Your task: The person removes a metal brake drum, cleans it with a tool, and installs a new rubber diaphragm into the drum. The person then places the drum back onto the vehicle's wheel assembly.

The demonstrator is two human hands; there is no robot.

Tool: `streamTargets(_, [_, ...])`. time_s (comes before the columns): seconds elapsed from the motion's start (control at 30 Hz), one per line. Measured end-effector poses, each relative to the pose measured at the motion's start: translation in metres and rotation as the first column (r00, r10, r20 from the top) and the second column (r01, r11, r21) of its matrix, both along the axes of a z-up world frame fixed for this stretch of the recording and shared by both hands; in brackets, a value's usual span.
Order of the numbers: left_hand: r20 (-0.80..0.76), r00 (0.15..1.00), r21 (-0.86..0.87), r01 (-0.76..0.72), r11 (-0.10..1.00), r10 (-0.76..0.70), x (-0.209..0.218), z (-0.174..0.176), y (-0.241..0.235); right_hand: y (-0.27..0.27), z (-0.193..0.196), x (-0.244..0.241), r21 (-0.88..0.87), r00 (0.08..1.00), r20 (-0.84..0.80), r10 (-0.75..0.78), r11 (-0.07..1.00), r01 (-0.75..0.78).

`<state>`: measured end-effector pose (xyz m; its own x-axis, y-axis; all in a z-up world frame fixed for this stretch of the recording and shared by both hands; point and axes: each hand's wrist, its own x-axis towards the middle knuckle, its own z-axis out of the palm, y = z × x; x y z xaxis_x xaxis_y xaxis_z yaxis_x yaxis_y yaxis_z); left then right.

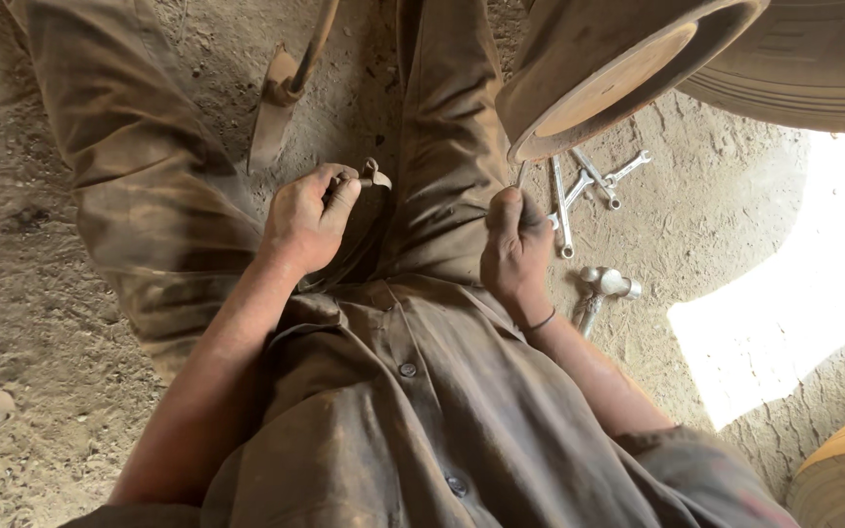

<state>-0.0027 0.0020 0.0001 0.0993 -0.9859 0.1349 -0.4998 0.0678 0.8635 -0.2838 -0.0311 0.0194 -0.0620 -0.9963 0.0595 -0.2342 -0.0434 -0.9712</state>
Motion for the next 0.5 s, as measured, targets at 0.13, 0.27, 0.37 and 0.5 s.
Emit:
streamTargets(0.13, [-0.036, 0.999, 0.038, -0.007, 0.999, 0.008, 0.002, 0.000, 0.001, -0.010, 0.001, 0.008, -0.106, 0.994, 0.065, -0.085, 0.990, 0.092])
streamTargets(0.27, [-0.001, 1.000, -0.009, -0.002, 1.000, 0.002, 0.004, -0.001, 0.000, 0.010, 0.004, 0.024, -0.408, 0.966, -0.217, 0.143, 0.885, -0.223])
streamTargets(0.37, [0.030, 0.999, -0.038, 0.018, 0.999, -0.017, 0.003, 0.001, 0.001, 0.026, 0.006, 0.032, -0.189, 0.971, -0.015, 0.237, 0.953, -0.236])
streamTargets(0.5, [-0.005, 1.000, 0.076, -0.015, 0.997, 0.015, 0.003, 0.002, 0.007, 0.017, 0.022, 0.034, 0.134, 0.920, 0.384, -0.078, 0.991, 0.029])
